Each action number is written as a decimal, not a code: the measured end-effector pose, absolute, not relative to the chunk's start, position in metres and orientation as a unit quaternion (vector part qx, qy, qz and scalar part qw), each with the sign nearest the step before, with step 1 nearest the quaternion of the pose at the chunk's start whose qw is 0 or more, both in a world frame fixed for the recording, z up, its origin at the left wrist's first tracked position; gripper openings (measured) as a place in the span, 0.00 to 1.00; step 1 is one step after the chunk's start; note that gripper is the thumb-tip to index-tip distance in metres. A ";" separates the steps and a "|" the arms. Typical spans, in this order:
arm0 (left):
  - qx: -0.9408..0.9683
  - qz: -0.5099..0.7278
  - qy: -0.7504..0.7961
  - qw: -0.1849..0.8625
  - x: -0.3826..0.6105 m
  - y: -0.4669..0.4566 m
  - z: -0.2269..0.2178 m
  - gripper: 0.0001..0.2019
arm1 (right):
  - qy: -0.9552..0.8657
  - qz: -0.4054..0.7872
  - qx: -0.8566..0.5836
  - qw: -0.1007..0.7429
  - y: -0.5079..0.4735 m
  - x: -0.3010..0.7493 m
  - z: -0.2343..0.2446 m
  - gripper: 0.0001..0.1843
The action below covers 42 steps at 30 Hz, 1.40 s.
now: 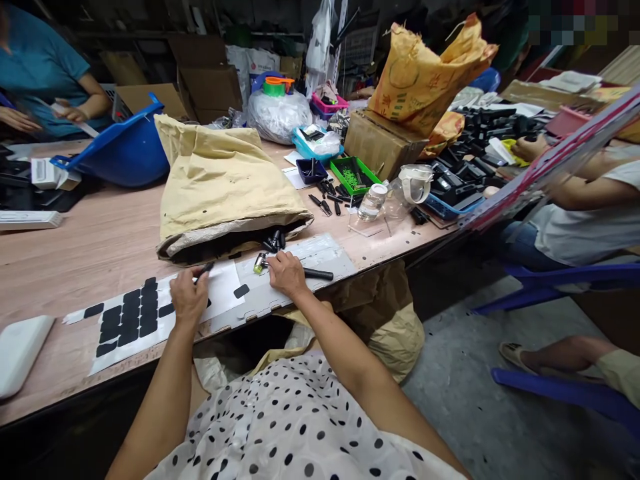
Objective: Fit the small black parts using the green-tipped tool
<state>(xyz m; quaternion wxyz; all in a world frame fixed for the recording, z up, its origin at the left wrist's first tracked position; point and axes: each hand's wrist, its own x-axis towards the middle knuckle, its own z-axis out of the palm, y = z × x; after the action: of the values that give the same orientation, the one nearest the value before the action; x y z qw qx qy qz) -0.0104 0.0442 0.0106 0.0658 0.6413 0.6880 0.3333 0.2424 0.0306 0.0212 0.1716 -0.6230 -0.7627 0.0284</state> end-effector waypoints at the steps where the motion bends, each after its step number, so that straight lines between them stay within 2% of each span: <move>1: 0.675 0.327 0.655 0.090 -0.007 0.039 0.009 0.08 | -0.762 0.029 -0.623 0.171 0.030 0.243 0.022 0.15; 6: 0.766 0.279 0.556 0.159 0.015 0.028 0.003 0.07 | -0.762 0.031 -0.624 0.169 0.029 0.244 0.023 0.15; 15: 0.737 0.263 0.585 0.214 0.019 0.035 0.007 0.06 | -0.766 0.033 -0.619 0.169 0.030 0.248 0.023 0.15; 19: 0.707 0.251 0.617 0.239 0.027 0.036 0.012 0.06 | -0.770 0.041 -0.602 0.206 0.017 0.244 0.031 0.17; 24: 0.698 0.258 0.621 0.248 0.030 0.036 0.014 0.06 | -0.778 0.084 -0.572 0.246 0.001 0.227 0.043 0.18; 28: 0.695 0.258 0.624 0.246 0.031 0.036 0.014 0.04 | -0.787 0.084 -0.563 0.240 -0.005 0.214 0.049 0.18; 34: 0.695 0.267 0.621 0.245 0.033 0.035 0.013 0.04 | -0.786 0.097 -0.584 0.177 -0.007 0.211 0.051 0.18; 39: 0.686 0.274 0.628 0.243 0.033 0.035 0.012 0.06 | -0.760 0.085 -0.605 0.220 -0.006 0.217 0.054 0.19; 42: 0.686 0.275 0.628 0.242 0.033 0.035 0.011 0.06 | -0.764 0.091 -0.604 0.208 -0.007 0.220 0.051 0.18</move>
<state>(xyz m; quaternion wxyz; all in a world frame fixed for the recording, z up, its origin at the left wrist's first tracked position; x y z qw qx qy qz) 0.0329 0.0354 0.0114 0.2424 0.6864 0.6282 0.2747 0.2196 -0.0068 0.0513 0.2076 -0.6038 -0.7643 0.0911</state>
